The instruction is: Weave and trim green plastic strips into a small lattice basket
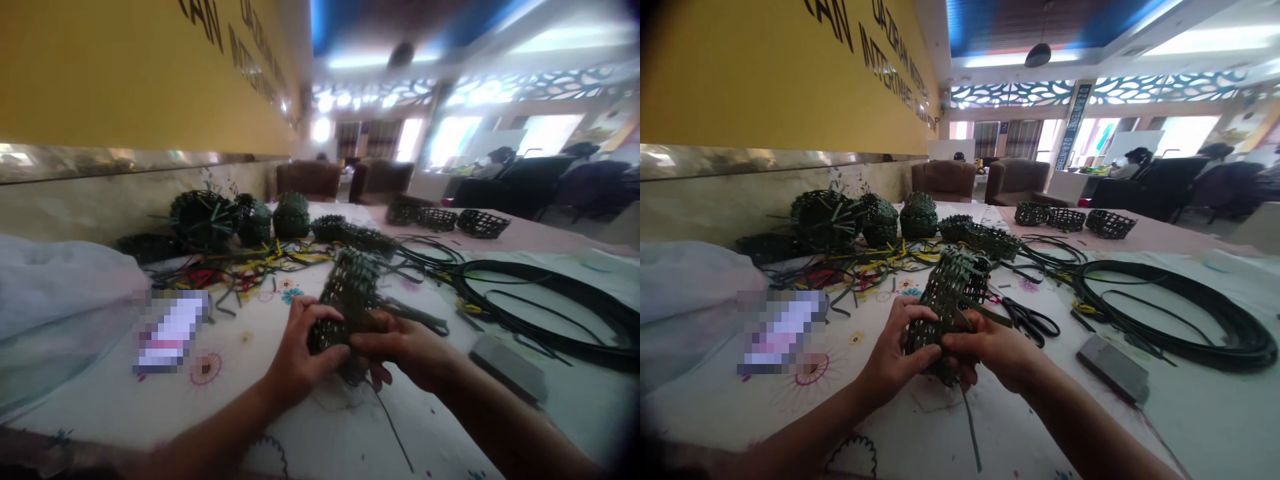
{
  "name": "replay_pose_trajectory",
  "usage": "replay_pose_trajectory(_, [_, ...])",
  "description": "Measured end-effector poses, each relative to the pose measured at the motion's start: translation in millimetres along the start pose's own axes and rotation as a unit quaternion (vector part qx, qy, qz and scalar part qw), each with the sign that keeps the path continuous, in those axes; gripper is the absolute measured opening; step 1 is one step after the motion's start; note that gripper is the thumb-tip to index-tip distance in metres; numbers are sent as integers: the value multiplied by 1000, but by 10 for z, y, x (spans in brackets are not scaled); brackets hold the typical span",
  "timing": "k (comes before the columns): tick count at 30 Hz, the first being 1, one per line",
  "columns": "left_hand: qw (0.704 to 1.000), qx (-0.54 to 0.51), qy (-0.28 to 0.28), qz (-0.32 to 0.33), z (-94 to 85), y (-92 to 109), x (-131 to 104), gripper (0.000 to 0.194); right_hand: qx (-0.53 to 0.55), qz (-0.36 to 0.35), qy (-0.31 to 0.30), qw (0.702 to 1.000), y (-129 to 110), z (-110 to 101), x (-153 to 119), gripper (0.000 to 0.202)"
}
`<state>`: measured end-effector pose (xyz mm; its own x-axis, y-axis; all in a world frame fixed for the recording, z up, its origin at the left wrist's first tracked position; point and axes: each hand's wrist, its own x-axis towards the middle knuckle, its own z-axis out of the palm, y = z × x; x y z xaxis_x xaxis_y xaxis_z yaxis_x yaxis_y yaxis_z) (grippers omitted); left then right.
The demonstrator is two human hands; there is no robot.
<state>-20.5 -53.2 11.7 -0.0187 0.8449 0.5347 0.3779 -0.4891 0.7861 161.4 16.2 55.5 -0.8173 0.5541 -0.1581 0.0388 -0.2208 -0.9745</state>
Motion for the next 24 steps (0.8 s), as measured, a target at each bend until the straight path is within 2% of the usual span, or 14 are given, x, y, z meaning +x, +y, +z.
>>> replay_pose_trajectory(11, [994,80,60,51,36,82,-7,8,-36,-48,51,997,14,85,73,25])
replay_pose_trajectory(19, [951,255,120,127,84,175,-43,16,-36,-86,76,993,-9,139,69,19])
replay_pose_trajectory(24, [930,317,137,121,130,315,-48,15,-82,-111,115,984,14,187,71,18])
